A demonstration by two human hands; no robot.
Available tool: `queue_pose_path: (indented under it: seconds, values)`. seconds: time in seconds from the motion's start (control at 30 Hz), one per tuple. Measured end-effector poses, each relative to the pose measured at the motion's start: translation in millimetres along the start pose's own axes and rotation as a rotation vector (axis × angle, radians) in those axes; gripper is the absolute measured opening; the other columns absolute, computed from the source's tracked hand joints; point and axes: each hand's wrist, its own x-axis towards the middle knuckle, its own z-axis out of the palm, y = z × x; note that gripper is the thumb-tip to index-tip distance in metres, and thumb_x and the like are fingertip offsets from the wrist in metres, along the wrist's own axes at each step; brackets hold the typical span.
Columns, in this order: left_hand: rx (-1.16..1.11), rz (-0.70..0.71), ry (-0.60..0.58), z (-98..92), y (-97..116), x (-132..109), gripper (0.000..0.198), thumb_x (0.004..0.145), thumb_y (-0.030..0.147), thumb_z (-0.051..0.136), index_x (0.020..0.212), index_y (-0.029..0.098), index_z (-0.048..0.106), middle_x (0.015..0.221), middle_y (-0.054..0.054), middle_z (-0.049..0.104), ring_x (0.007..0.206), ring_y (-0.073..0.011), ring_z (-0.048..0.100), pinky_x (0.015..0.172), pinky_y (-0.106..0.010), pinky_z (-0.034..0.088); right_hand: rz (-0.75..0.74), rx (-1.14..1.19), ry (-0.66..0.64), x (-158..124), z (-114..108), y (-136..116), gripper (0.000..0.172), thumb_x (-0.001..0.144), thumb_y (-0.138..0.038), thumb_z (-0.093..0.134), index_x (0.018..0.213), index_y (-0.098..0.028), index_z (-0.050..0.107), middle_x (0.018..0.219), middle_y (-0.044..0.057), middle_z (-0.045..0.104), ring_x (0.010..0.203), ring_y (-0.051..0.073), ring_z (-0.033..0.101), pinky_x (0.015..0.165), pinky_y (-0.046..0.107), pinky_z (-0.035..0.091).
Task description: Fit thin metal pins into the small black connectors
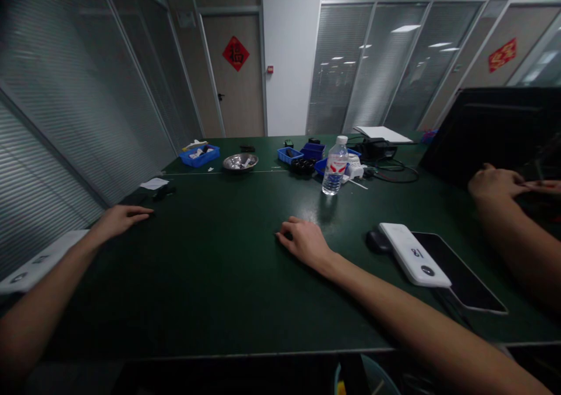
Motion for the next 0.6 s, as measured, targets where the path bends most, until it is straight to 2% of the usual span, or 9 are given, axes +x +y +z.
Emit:
queue_pose_path:
  seconds: [0.13, 0.3, 0.47, 0.6]
  values:
    - [0.006, -0.017, 0.077, 3.3, 1, -2, 0.034, 0.097, 0.035, 0.059, 0.125, 0.020, 0.073, 0.138, -0.006, 0.068, 0.116, -0.0268, 0.064, 0.099, -0.035, 0.048, 0.004, -0.004, 0.001, 0, 0, -1, 0.025, 0.103, -0.039, 0.057, 0.099, -0.020, 0.072, 0.099, 0.006, 0.068, 0.077, 0.016, 0.063, 0.066, 0.026, 0.043]
    - [0.000, 0.044, 0.123, 5.3, 8, -8, 0.029, 0.098, 0.028, 0.060, 0.122, 0.019, 0.074, 0.133, -0.001, 0.070, 0.119, -0.0224, 0.062, 0.107, -0.033, 0.043, 0.008, 0.004, -0.009, 0, -2, -2, 0.026, 0.103, -0.040, 0.056, 0.098, -0.020, 0.072, 0.100, 0.006, 0.068, 0.077, 0.016, 0.063, 0.066, 0.026, 0.044]
    - [-0.011, 0.053, 0.131, 5.0, 11, -10, 0.025, 0.096, 0.025, 0.062, 0.117, 0.019, 0.075, 0.121, 0.000, 0.075, 0.111, -0.0217, 0.065, 0.103, -0.032, 0.045, 0.014, -0.012, -0.013, 0, -1, -2, 0.025, 0.103, -0.040, 0.057, 0.098, -0.021, 0.072, 0.099, 0.005, 0.067, 0.077, 0.016, 0.063, 0.066, 0.027, 0.043]
    - [-0.029, 0.046, 0.150, 2.6, 10, -10, 0.026, 0.095, 0.026, 0.063, 0.117, 0.019, 0.076, 0.120, 0.000, 0.075, 0.110, -0.0232, 0.066, 0.097, -0.031, 0.046, 0.008, -0.017, -0.004, 0, 1, 0, 0.026, 0.103, -0.041, 0.057, 0.098, -0.021, 0.072, 0.099, 0.005, 0.067, 0.077, 0.015, 0.062, 0.066, 0.027, 0.042]
